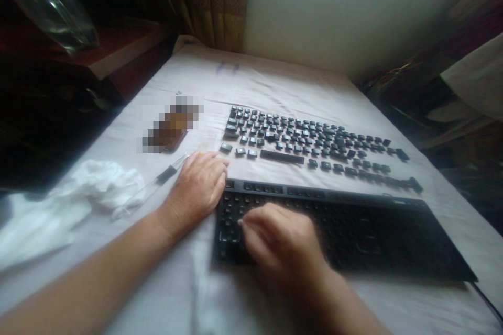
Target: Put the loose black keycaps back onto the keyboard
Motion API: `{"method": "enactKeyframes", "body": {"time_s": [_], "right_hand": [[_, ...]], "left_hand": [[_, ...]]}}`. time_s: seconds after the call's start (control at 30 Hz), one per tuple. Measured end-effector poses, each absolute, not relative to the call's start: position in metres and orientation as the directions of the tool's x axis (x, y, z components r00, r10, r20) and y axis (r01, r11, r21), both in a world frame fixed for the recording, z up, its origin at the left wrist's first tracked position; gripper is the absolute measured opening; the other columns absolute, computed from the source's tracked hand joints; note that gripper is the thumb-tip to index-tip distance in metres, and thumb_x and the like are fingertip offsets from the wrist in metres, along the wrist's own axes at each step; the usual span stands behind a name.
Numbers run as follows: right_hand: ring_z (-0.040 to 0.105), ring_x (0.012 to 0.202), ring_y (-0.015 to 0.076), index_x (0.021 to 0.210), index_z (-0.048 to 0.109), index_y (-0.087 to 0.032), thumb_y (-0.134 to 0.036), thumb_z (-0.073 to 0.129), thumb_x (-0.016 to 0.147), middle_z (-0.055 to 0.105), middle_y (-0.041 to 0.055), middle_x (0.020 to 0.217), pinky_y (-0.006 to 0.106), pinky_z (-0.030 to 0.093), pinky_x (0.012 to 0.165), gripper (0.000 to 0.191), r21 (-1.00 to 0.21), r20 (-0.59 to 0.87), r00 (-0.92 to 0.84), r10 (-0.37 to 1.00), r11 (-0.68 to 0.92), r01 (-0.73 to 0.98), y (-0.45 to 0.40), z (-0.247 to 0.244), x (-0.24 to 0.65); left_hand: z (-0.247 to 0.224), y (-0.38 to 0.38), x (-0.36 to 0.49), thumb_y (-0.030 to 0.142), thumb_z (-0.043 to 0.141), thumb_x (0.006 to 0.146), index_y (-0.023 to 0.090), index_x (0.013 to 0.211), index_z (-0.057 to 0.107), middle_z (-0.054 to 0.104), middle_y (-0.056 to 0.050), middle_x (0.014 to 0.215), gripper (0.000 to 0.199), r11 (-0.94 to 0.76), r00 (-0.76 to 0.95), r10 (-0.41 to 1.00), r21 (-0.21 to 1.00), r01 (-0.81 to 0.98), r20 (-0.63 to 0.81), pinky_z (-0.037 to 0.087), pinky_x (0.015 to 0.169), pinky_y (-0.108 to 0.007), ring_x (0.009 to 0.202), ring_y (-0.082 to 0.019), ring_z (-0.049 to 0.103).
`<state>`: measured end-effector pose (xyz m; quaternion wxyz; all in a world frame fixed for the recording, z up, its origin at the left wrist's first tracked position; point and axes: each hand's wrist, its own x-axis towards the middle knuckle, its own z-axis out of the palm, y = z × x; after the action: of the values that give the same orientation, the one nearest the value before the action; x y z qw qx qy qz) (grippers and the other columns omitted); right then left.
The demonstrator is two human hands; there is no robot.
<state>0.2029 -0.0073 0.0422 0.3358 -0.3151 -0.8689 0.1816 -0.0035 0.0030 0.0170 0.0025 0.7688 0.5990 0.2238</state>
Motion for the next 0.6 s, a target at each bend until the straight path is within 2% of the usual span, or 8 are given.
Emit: {"method": "enactKeyframes", "body": {"time_s": [0.2, 0.6], "right_hand": [[0.054, 0.049, 0.0092, 0.078, 0.064, -0.018, -0.009, 0.056, 0.088, 0.061, -0.0024, 0.059, 0.019, 0.039, 0.05, 0.016, -0.566, 0.456, -0.545, 0.703, 0.702, 0.432, -0.022, 0.043, 0.227], [0.048, 0.05, 0.0115, 0.069, 0.062, -0.019, -0.011, 0.053, 0.091, 0.056, -0.002, 0.058, 0.027, 0.031, 0.053, 0.025, -0.411, 0.489, -0.617, 0.617, 0.787, 0.461, -0.023, 0.04, 0.203]], "left_hand": [[0.016, 0.003, -0.005, 0.023, 0.032, 0.1, 0.019, 0.105, 0.065, 0.071, -0.008, 0.12, 0.033, -0.278, 0.182, 0.924, 0.264, 0.923, 0.338, 0.034, 0.116, -0.053, 0.127, -0.028, 0.056], [0.017, 0.004, -0.005, 0.024, 0.031, 0.1, 0.018, 0.105, 0.064, 0.071, -0.009, 0.12, 0.034, -0.289, 0.191, 0.922, 0.27, 0.919, 0.336, 0.034, 0.115, -0.055, 0.127, -0.029, 0.057]]}}
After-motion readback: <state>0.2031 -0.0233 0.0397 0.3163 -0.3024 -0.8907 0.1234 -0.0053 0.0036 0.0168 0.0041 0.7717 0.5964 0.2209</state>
